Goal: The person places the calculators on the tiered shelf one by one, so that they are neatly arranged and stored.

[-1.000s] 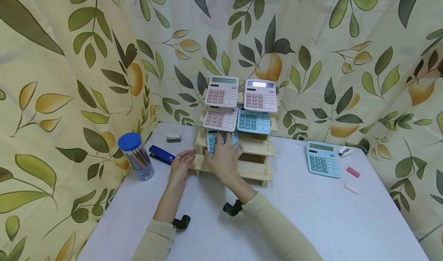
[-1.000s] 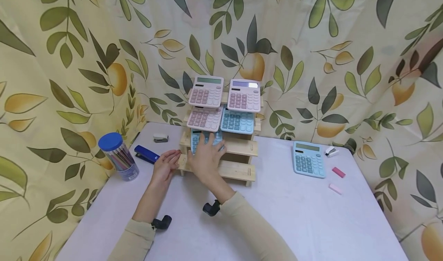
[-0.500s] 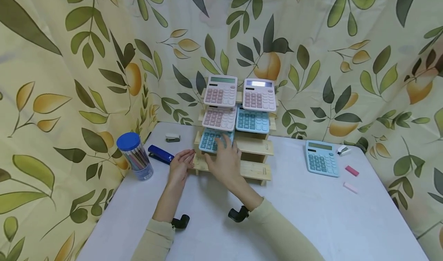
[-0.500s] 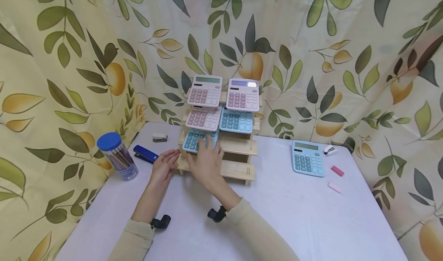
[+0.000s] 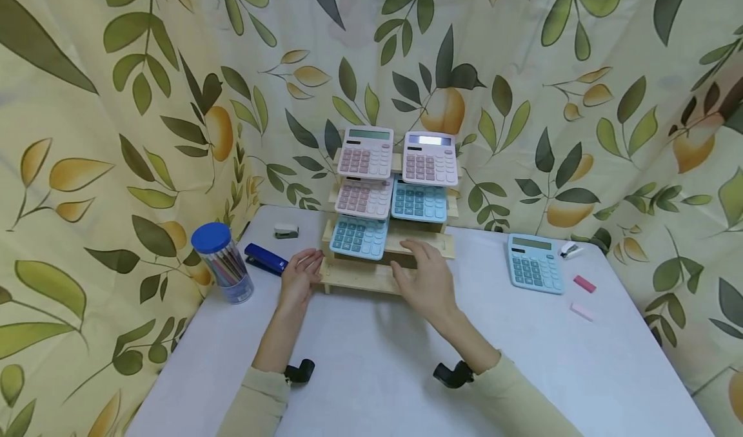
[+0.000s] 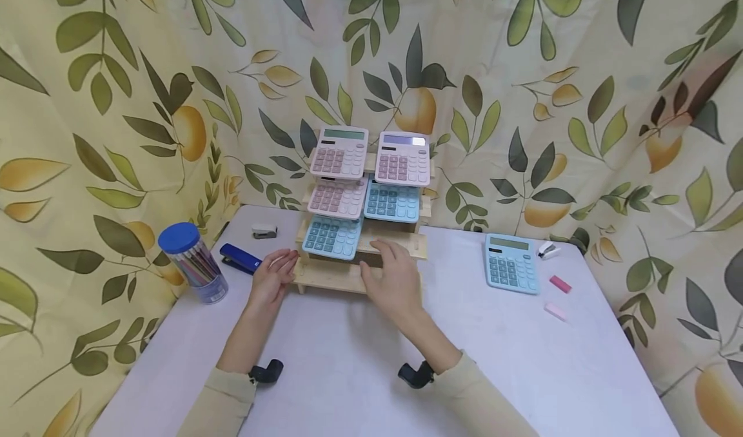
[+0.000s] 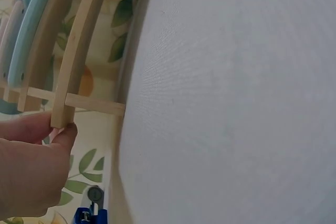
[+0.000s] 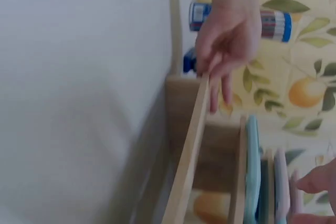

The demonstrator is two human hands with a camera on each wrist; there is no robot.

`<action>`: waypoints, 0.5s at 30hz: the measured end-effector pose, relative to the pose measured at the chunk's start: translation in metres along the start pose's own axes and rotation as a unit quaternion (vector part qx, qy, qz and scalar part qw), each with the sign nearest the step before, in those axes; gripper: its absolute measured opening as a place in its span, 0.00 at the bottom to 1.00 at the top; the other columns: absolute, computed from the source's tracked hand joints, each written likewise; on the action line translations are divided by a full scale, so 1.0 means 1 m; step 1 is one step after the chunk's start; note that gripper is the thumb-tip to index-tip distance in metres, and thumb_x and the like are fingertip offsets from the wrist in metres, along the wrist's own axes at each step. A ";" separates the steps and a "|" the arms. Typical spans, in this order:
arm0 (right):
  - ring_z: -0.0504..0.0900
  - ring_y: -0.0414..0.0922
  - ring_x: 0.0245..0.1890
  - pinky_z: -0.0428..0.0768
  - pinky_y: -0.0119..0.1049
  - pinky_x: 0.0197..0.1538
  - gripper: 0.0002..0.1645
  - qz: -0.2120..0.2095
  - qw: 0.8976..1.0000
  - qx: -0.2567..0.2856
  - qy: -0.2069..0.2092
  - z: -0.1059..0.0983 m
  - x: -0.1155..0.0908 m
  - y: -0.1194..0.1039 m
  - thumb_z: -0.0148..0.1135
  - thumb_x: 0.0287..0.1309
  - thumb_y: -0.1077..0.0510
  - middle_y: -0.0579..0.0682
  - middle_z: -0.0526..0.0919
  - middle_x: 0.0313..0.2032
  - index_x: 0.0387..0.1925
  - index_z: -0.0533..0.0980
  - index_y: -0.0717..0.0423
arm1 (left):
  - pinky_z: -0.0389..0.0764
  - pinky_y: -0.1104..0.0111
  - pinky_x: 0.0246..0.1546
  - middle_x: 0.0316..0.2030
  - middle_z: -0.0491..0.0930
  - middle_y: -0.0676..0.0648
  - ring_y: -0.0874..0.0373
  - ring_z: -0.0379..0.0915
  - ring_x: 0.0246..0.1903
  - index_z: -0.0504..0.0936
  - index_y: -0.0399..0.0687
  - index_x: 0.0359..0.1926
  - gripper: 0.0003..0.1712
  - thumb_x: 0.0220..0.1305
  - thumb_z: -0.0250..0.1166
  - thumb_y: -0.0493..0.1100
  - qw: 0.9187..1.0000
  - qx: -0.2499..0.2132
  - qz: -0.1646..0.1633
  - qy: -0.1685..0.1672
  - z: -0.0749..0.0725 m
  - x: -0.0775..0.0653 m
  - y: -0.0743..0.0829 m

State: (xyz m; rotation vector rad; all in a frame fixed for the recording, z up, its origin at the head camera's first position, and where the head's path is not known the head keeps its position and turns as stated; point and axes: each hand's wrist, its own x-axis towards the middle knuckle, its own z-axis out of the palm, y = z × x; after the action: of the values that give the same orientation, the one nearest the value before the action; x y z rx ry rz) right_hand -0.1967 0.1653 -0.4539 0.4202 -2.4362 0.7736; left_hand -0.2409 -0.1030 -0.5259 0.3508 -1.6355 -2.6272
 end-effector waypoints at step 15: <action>0.82 0.65 0.56 0.84 0.62 0.53 0.27 0.050 0.996 -0.068 0.011 -0.070 -0.018 0.085 0.72 0.62 0.55 0.64 0.85 0.56 0.59 0.79 0.63 | 0.73 0.65 0.70 0.70 0.69 0.33 0.45 0.65 0.73 0.62 0.31 0.74 0.41 0.58 0.48 0.11 1.000 0.012 -0.021 -0.004 0.000 -0.003 0.006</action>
State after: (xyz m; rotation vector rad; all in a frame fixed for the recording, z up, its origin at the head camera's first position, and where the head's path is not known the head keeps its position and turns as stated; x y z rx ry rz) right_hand -0.1912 0.2769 -0.4533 0.2381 -2.4855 0.6444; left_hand -0.2388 -0.1052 -0.5196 0.3788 -1.6810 -2.6443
